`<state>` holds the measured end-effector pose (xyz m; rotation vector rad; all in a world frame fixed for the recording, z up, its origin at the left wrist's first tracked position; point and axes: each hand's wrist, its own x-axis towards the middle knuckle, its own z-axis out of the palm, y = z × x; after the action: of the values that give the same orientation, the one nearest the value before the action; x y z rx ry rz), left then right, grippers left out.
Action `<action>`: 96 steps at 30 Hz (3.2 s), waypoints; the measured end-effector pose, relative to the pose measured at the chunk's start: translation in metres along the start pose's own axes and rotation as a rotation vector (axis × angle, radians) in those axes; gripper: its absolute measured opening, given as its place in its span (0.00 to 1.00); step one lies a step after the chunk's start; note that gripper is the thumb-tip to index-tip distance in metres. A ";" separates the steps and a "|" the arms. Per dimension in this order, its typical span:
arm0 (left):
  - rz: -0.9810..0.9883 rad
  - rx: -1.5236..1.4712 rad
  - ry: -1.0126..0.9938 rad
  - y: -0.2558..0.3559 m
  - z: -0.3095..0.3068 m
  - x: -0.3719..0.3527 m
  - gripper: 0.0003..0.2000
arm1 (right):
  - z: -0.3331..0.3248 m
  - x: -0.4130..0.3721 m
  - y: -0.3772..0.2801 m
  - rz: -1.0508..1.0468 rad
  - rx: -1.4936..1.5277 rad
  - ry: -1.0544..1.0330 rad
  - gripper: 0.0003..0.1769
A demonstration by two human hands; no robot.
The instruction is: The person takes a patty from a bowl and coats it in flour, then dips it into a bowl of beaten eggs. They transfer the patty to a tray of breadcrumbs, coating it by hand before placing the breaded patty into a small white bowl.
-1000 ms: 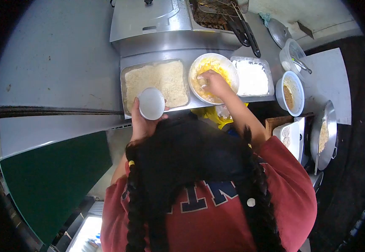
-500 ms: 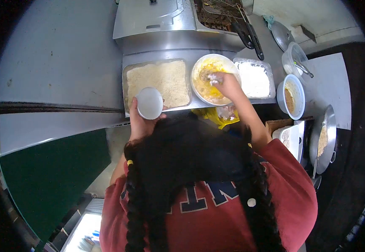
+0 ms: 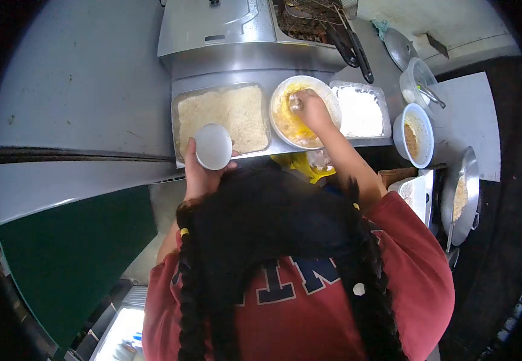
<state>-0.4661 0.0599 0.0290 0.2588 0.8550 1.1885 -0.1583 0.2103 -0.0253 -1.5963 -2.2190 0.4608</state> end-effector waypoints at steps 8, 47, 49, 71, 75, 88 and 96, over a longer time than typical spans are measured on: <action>0.016 -0.010 -0.009 -0.001 -0.001 0.003 0.34 | -0.038 -0.018 -0.057 -0.050 -0.061 -0.280 0.17; 0.078 -0.115 0.077 0.032 -0.058 -0.039 0.35 | 0.048 0.042 -0.133 -0.522 -0.116 -0.248 0.27; 0.079 -0.126 0.059 0.032 -0.061 -0.041 0.35 | 0.022 0.041 -0.150 -0.305 0.057 -0.301 0.23; -0.003 -0.178 -0.014 0.038 -0.059 0.000 0.33 | 0.059 0.025 -0.157 -0.023 0.170 -0.384 0.23; -0.046 -0.359 -0.024 0.041 -0.050 0.030 0.34 | 0.026 0.051 -0.181 -0.025 0.538 -0.427 0.26; -0.144 -0.520 -0.326 0.023 -0.039 0.058 0.33 | -0.016 0.060 -0.246 -0.325 0.355 -0.222 0.20; -0.004 -0.396 -0.334 0.038 -0.053 0.057 0.37 | -0.019 0.056 -0.207 -0.185 0.433 -0.201 0.18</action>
<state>-0.5237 0.1118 -0.0090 0.1248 0.3197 1.2402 -0.3376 0.2015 0.0934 -1.1524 -2.1838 1.0047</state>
